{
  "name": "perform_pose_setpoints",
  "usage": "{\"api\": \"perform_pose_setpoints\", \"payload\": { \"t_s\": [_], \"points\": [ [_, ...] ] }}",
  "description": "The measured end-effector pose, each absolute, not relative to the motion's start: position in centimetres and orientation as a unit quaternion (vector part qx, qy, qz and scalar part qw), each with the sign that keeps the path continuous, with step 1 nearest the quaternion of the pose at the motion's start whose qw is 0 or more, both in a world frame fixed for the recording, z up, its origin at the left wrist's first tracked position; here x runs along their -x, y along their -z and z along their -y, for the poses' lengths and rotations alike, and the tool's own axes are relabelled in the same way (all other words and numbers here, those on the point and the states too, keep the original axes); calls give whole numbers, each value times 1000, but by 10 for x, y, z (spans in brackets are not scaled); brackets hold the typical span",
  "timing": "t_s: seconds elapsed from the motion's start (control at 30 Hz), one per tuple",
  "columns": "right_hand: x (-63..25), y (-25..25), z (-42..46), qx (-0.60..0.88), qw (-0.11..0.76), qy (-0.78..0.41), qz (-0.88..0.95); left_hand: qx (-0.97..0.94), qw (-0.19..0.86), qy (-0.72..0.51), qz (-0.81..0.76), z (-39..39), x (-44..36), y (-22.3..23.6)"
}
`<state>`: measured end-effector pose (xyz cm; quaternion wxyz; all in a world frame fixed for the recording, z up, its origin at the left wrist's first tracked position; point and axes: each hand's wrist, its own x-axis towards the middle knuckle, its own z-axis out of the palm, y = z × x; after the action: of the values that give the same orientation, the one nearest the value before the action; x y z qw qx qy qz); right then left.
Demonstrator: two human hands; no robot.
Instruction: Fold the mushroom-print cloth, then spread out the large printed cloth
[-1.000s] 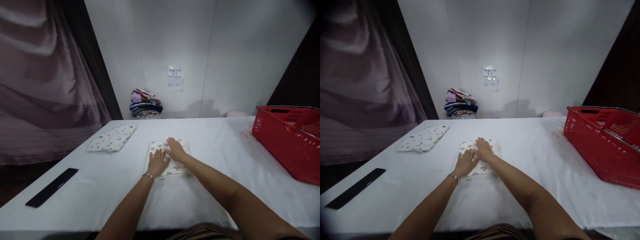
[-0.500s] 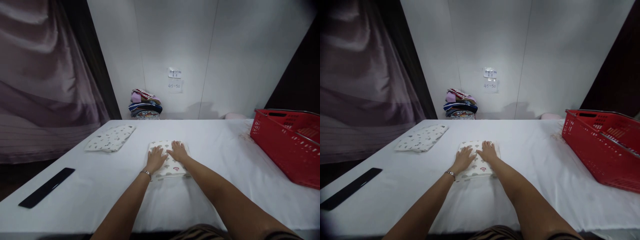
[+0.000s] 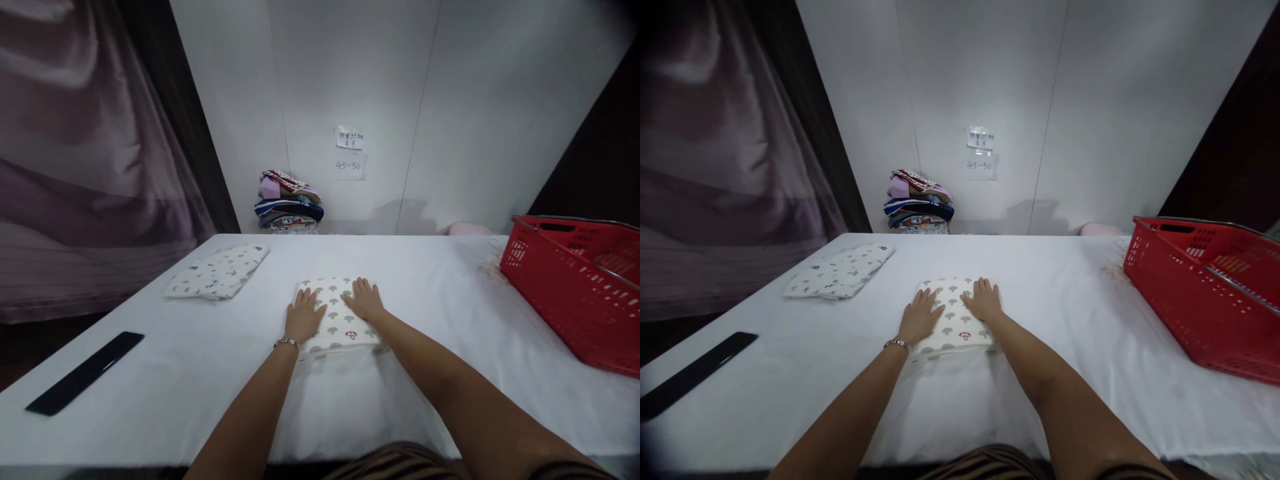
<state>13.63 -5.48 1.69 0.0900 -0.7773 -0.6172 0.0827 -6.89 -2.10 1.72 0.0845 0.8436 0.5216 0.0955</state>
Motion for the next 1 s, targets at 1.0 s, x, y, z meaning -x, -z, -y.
{"api": "perform_pose_setpoints", "payload": {
  "t_s": [1.0],
  "points": [
    [-181, -25, 159, 765, 385, -316, 408, -713, 251, -137, -640, 84, 102, -40]
  ]
}}
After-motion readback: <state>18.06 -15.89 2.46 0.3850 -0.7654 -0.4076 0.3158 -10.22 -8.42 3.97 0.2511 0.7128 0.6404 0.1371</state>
